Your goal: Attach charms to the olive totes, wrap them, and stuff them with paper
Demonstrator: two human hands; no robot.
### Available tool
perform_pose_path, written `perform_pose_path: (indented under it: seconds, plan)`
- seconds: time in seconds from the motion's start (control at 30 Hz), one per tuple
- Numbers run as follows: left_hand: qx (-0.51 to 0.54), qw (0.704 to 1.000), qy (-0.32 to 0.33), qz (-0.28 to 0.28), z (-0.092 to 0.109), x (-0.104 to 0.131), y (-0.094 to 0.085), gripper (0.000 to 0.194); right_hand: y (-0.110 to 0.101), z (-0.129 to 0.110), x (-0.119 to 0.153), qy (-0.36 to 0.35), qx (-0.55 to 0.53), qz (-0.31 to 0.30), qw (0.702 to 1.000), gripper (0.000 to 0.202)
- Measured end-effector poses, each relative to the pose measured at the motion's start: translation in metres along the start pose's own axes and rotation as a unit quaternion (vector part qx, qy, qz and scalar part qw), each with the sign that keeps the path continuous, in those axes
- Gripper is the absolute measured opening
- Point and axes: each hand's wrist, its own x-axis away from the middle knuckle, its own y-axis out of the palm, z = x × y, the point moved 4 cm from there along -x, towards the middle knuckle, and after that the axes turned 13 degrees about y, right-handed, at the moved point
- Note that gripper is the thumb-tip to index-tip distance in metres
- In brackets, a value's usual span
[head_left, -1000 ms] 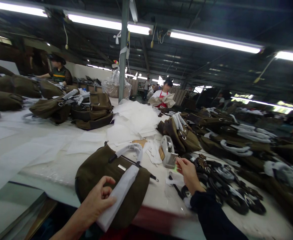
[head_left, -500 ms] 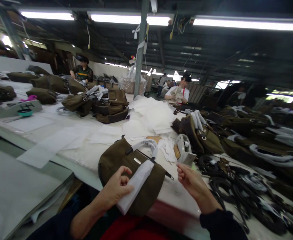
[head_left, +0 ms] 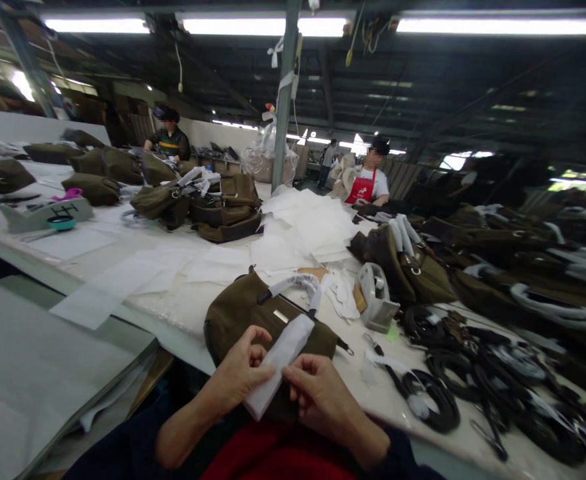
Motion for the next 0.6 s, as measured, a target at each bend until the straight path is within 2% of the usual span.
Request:
perform_pose_path:
  seconds: [0.17,0.4,0.47,0.53,0.6]
  plan:
    - [0.016,1.0,-0.004,-0.001,0.001,0.001,0.0,0.04,0.001,-0.001,-0.001,-0.001,0.016,0.005,1.0,0.04]
    - [0.114,0.992,-0.047,0.006,0.003,0.002,-0.002,0.048,-0.004,0.003,0.003,-0.019,0.004,0.001,1.0,0.038]
    - [0.134,0.989,-0.06,0.009,0.003,0.001,-0.004,0.05,-0.013,-0.002,0.01,-0.057,0.063,0.038,0.996,0.028]
    - [0.143,0.987,-0.071,0.011,0.001,-0.001,-0.005,0.051,-0.024,-0.014,0.02,-0.149,0.167,0.124,0.967,0.018]
    - [0.144,0.987,-0.077,0.011,0.0,-0.002,-0.006,0.053,-0.027,-0.029,0.031,-0.262,0.293,0.188,0.9,0.008]
